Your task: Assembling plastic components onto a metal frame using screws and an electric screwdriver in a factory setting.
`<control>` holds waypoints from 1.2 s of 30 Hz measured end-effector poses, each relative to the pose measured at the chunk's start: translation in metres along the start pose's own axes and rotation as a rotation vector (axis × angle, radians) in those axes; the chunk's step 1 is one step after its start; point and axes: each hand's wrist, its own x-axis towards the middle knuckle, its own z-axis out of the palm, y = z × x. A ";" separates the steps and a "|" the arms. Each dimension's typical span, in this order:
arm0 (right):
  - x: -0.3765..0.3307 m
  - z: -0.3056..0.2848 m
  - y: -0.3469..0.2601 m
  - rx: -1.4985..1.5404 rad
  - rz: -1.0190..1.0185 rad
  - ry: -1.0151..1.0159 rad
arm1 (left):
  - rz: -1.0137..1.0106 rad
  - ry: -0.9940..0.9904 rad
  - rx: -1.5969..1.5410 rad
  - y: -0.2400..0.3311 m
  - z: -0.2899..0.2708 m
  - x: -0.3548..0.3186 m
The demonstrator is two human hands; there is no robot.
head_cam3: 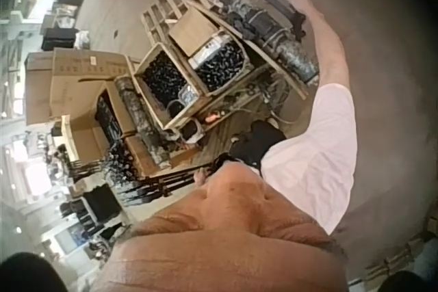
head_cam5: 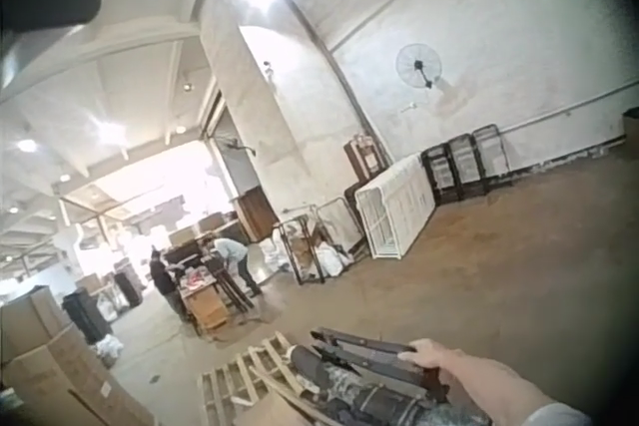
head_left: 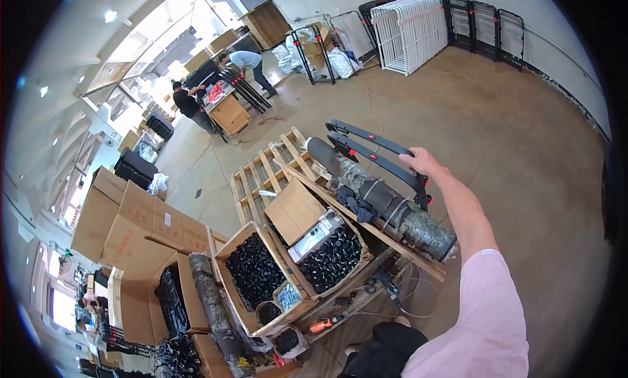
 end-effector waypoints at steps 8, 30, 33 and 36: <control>-0.036 -0.050 0.046 0.085 -0.005 0.249 | 0.114 -0.095 0.094 0.083 0.030 0.000; -0.460 -0.028 0.084 0.369 0.260 0.216 | 0.644 -1.419 -0.185 0.500 0.377 -0.336; -0.516 -0.009 0.165 0.980 0.471 0.610 | 0.298 -1.449 -0.302 0.484 0.364 -0.372; -0.595 0.057 0.338 1.047 0.875 0.640 | 0.298 -1.505 -0.234 0.465 0.360 -0.380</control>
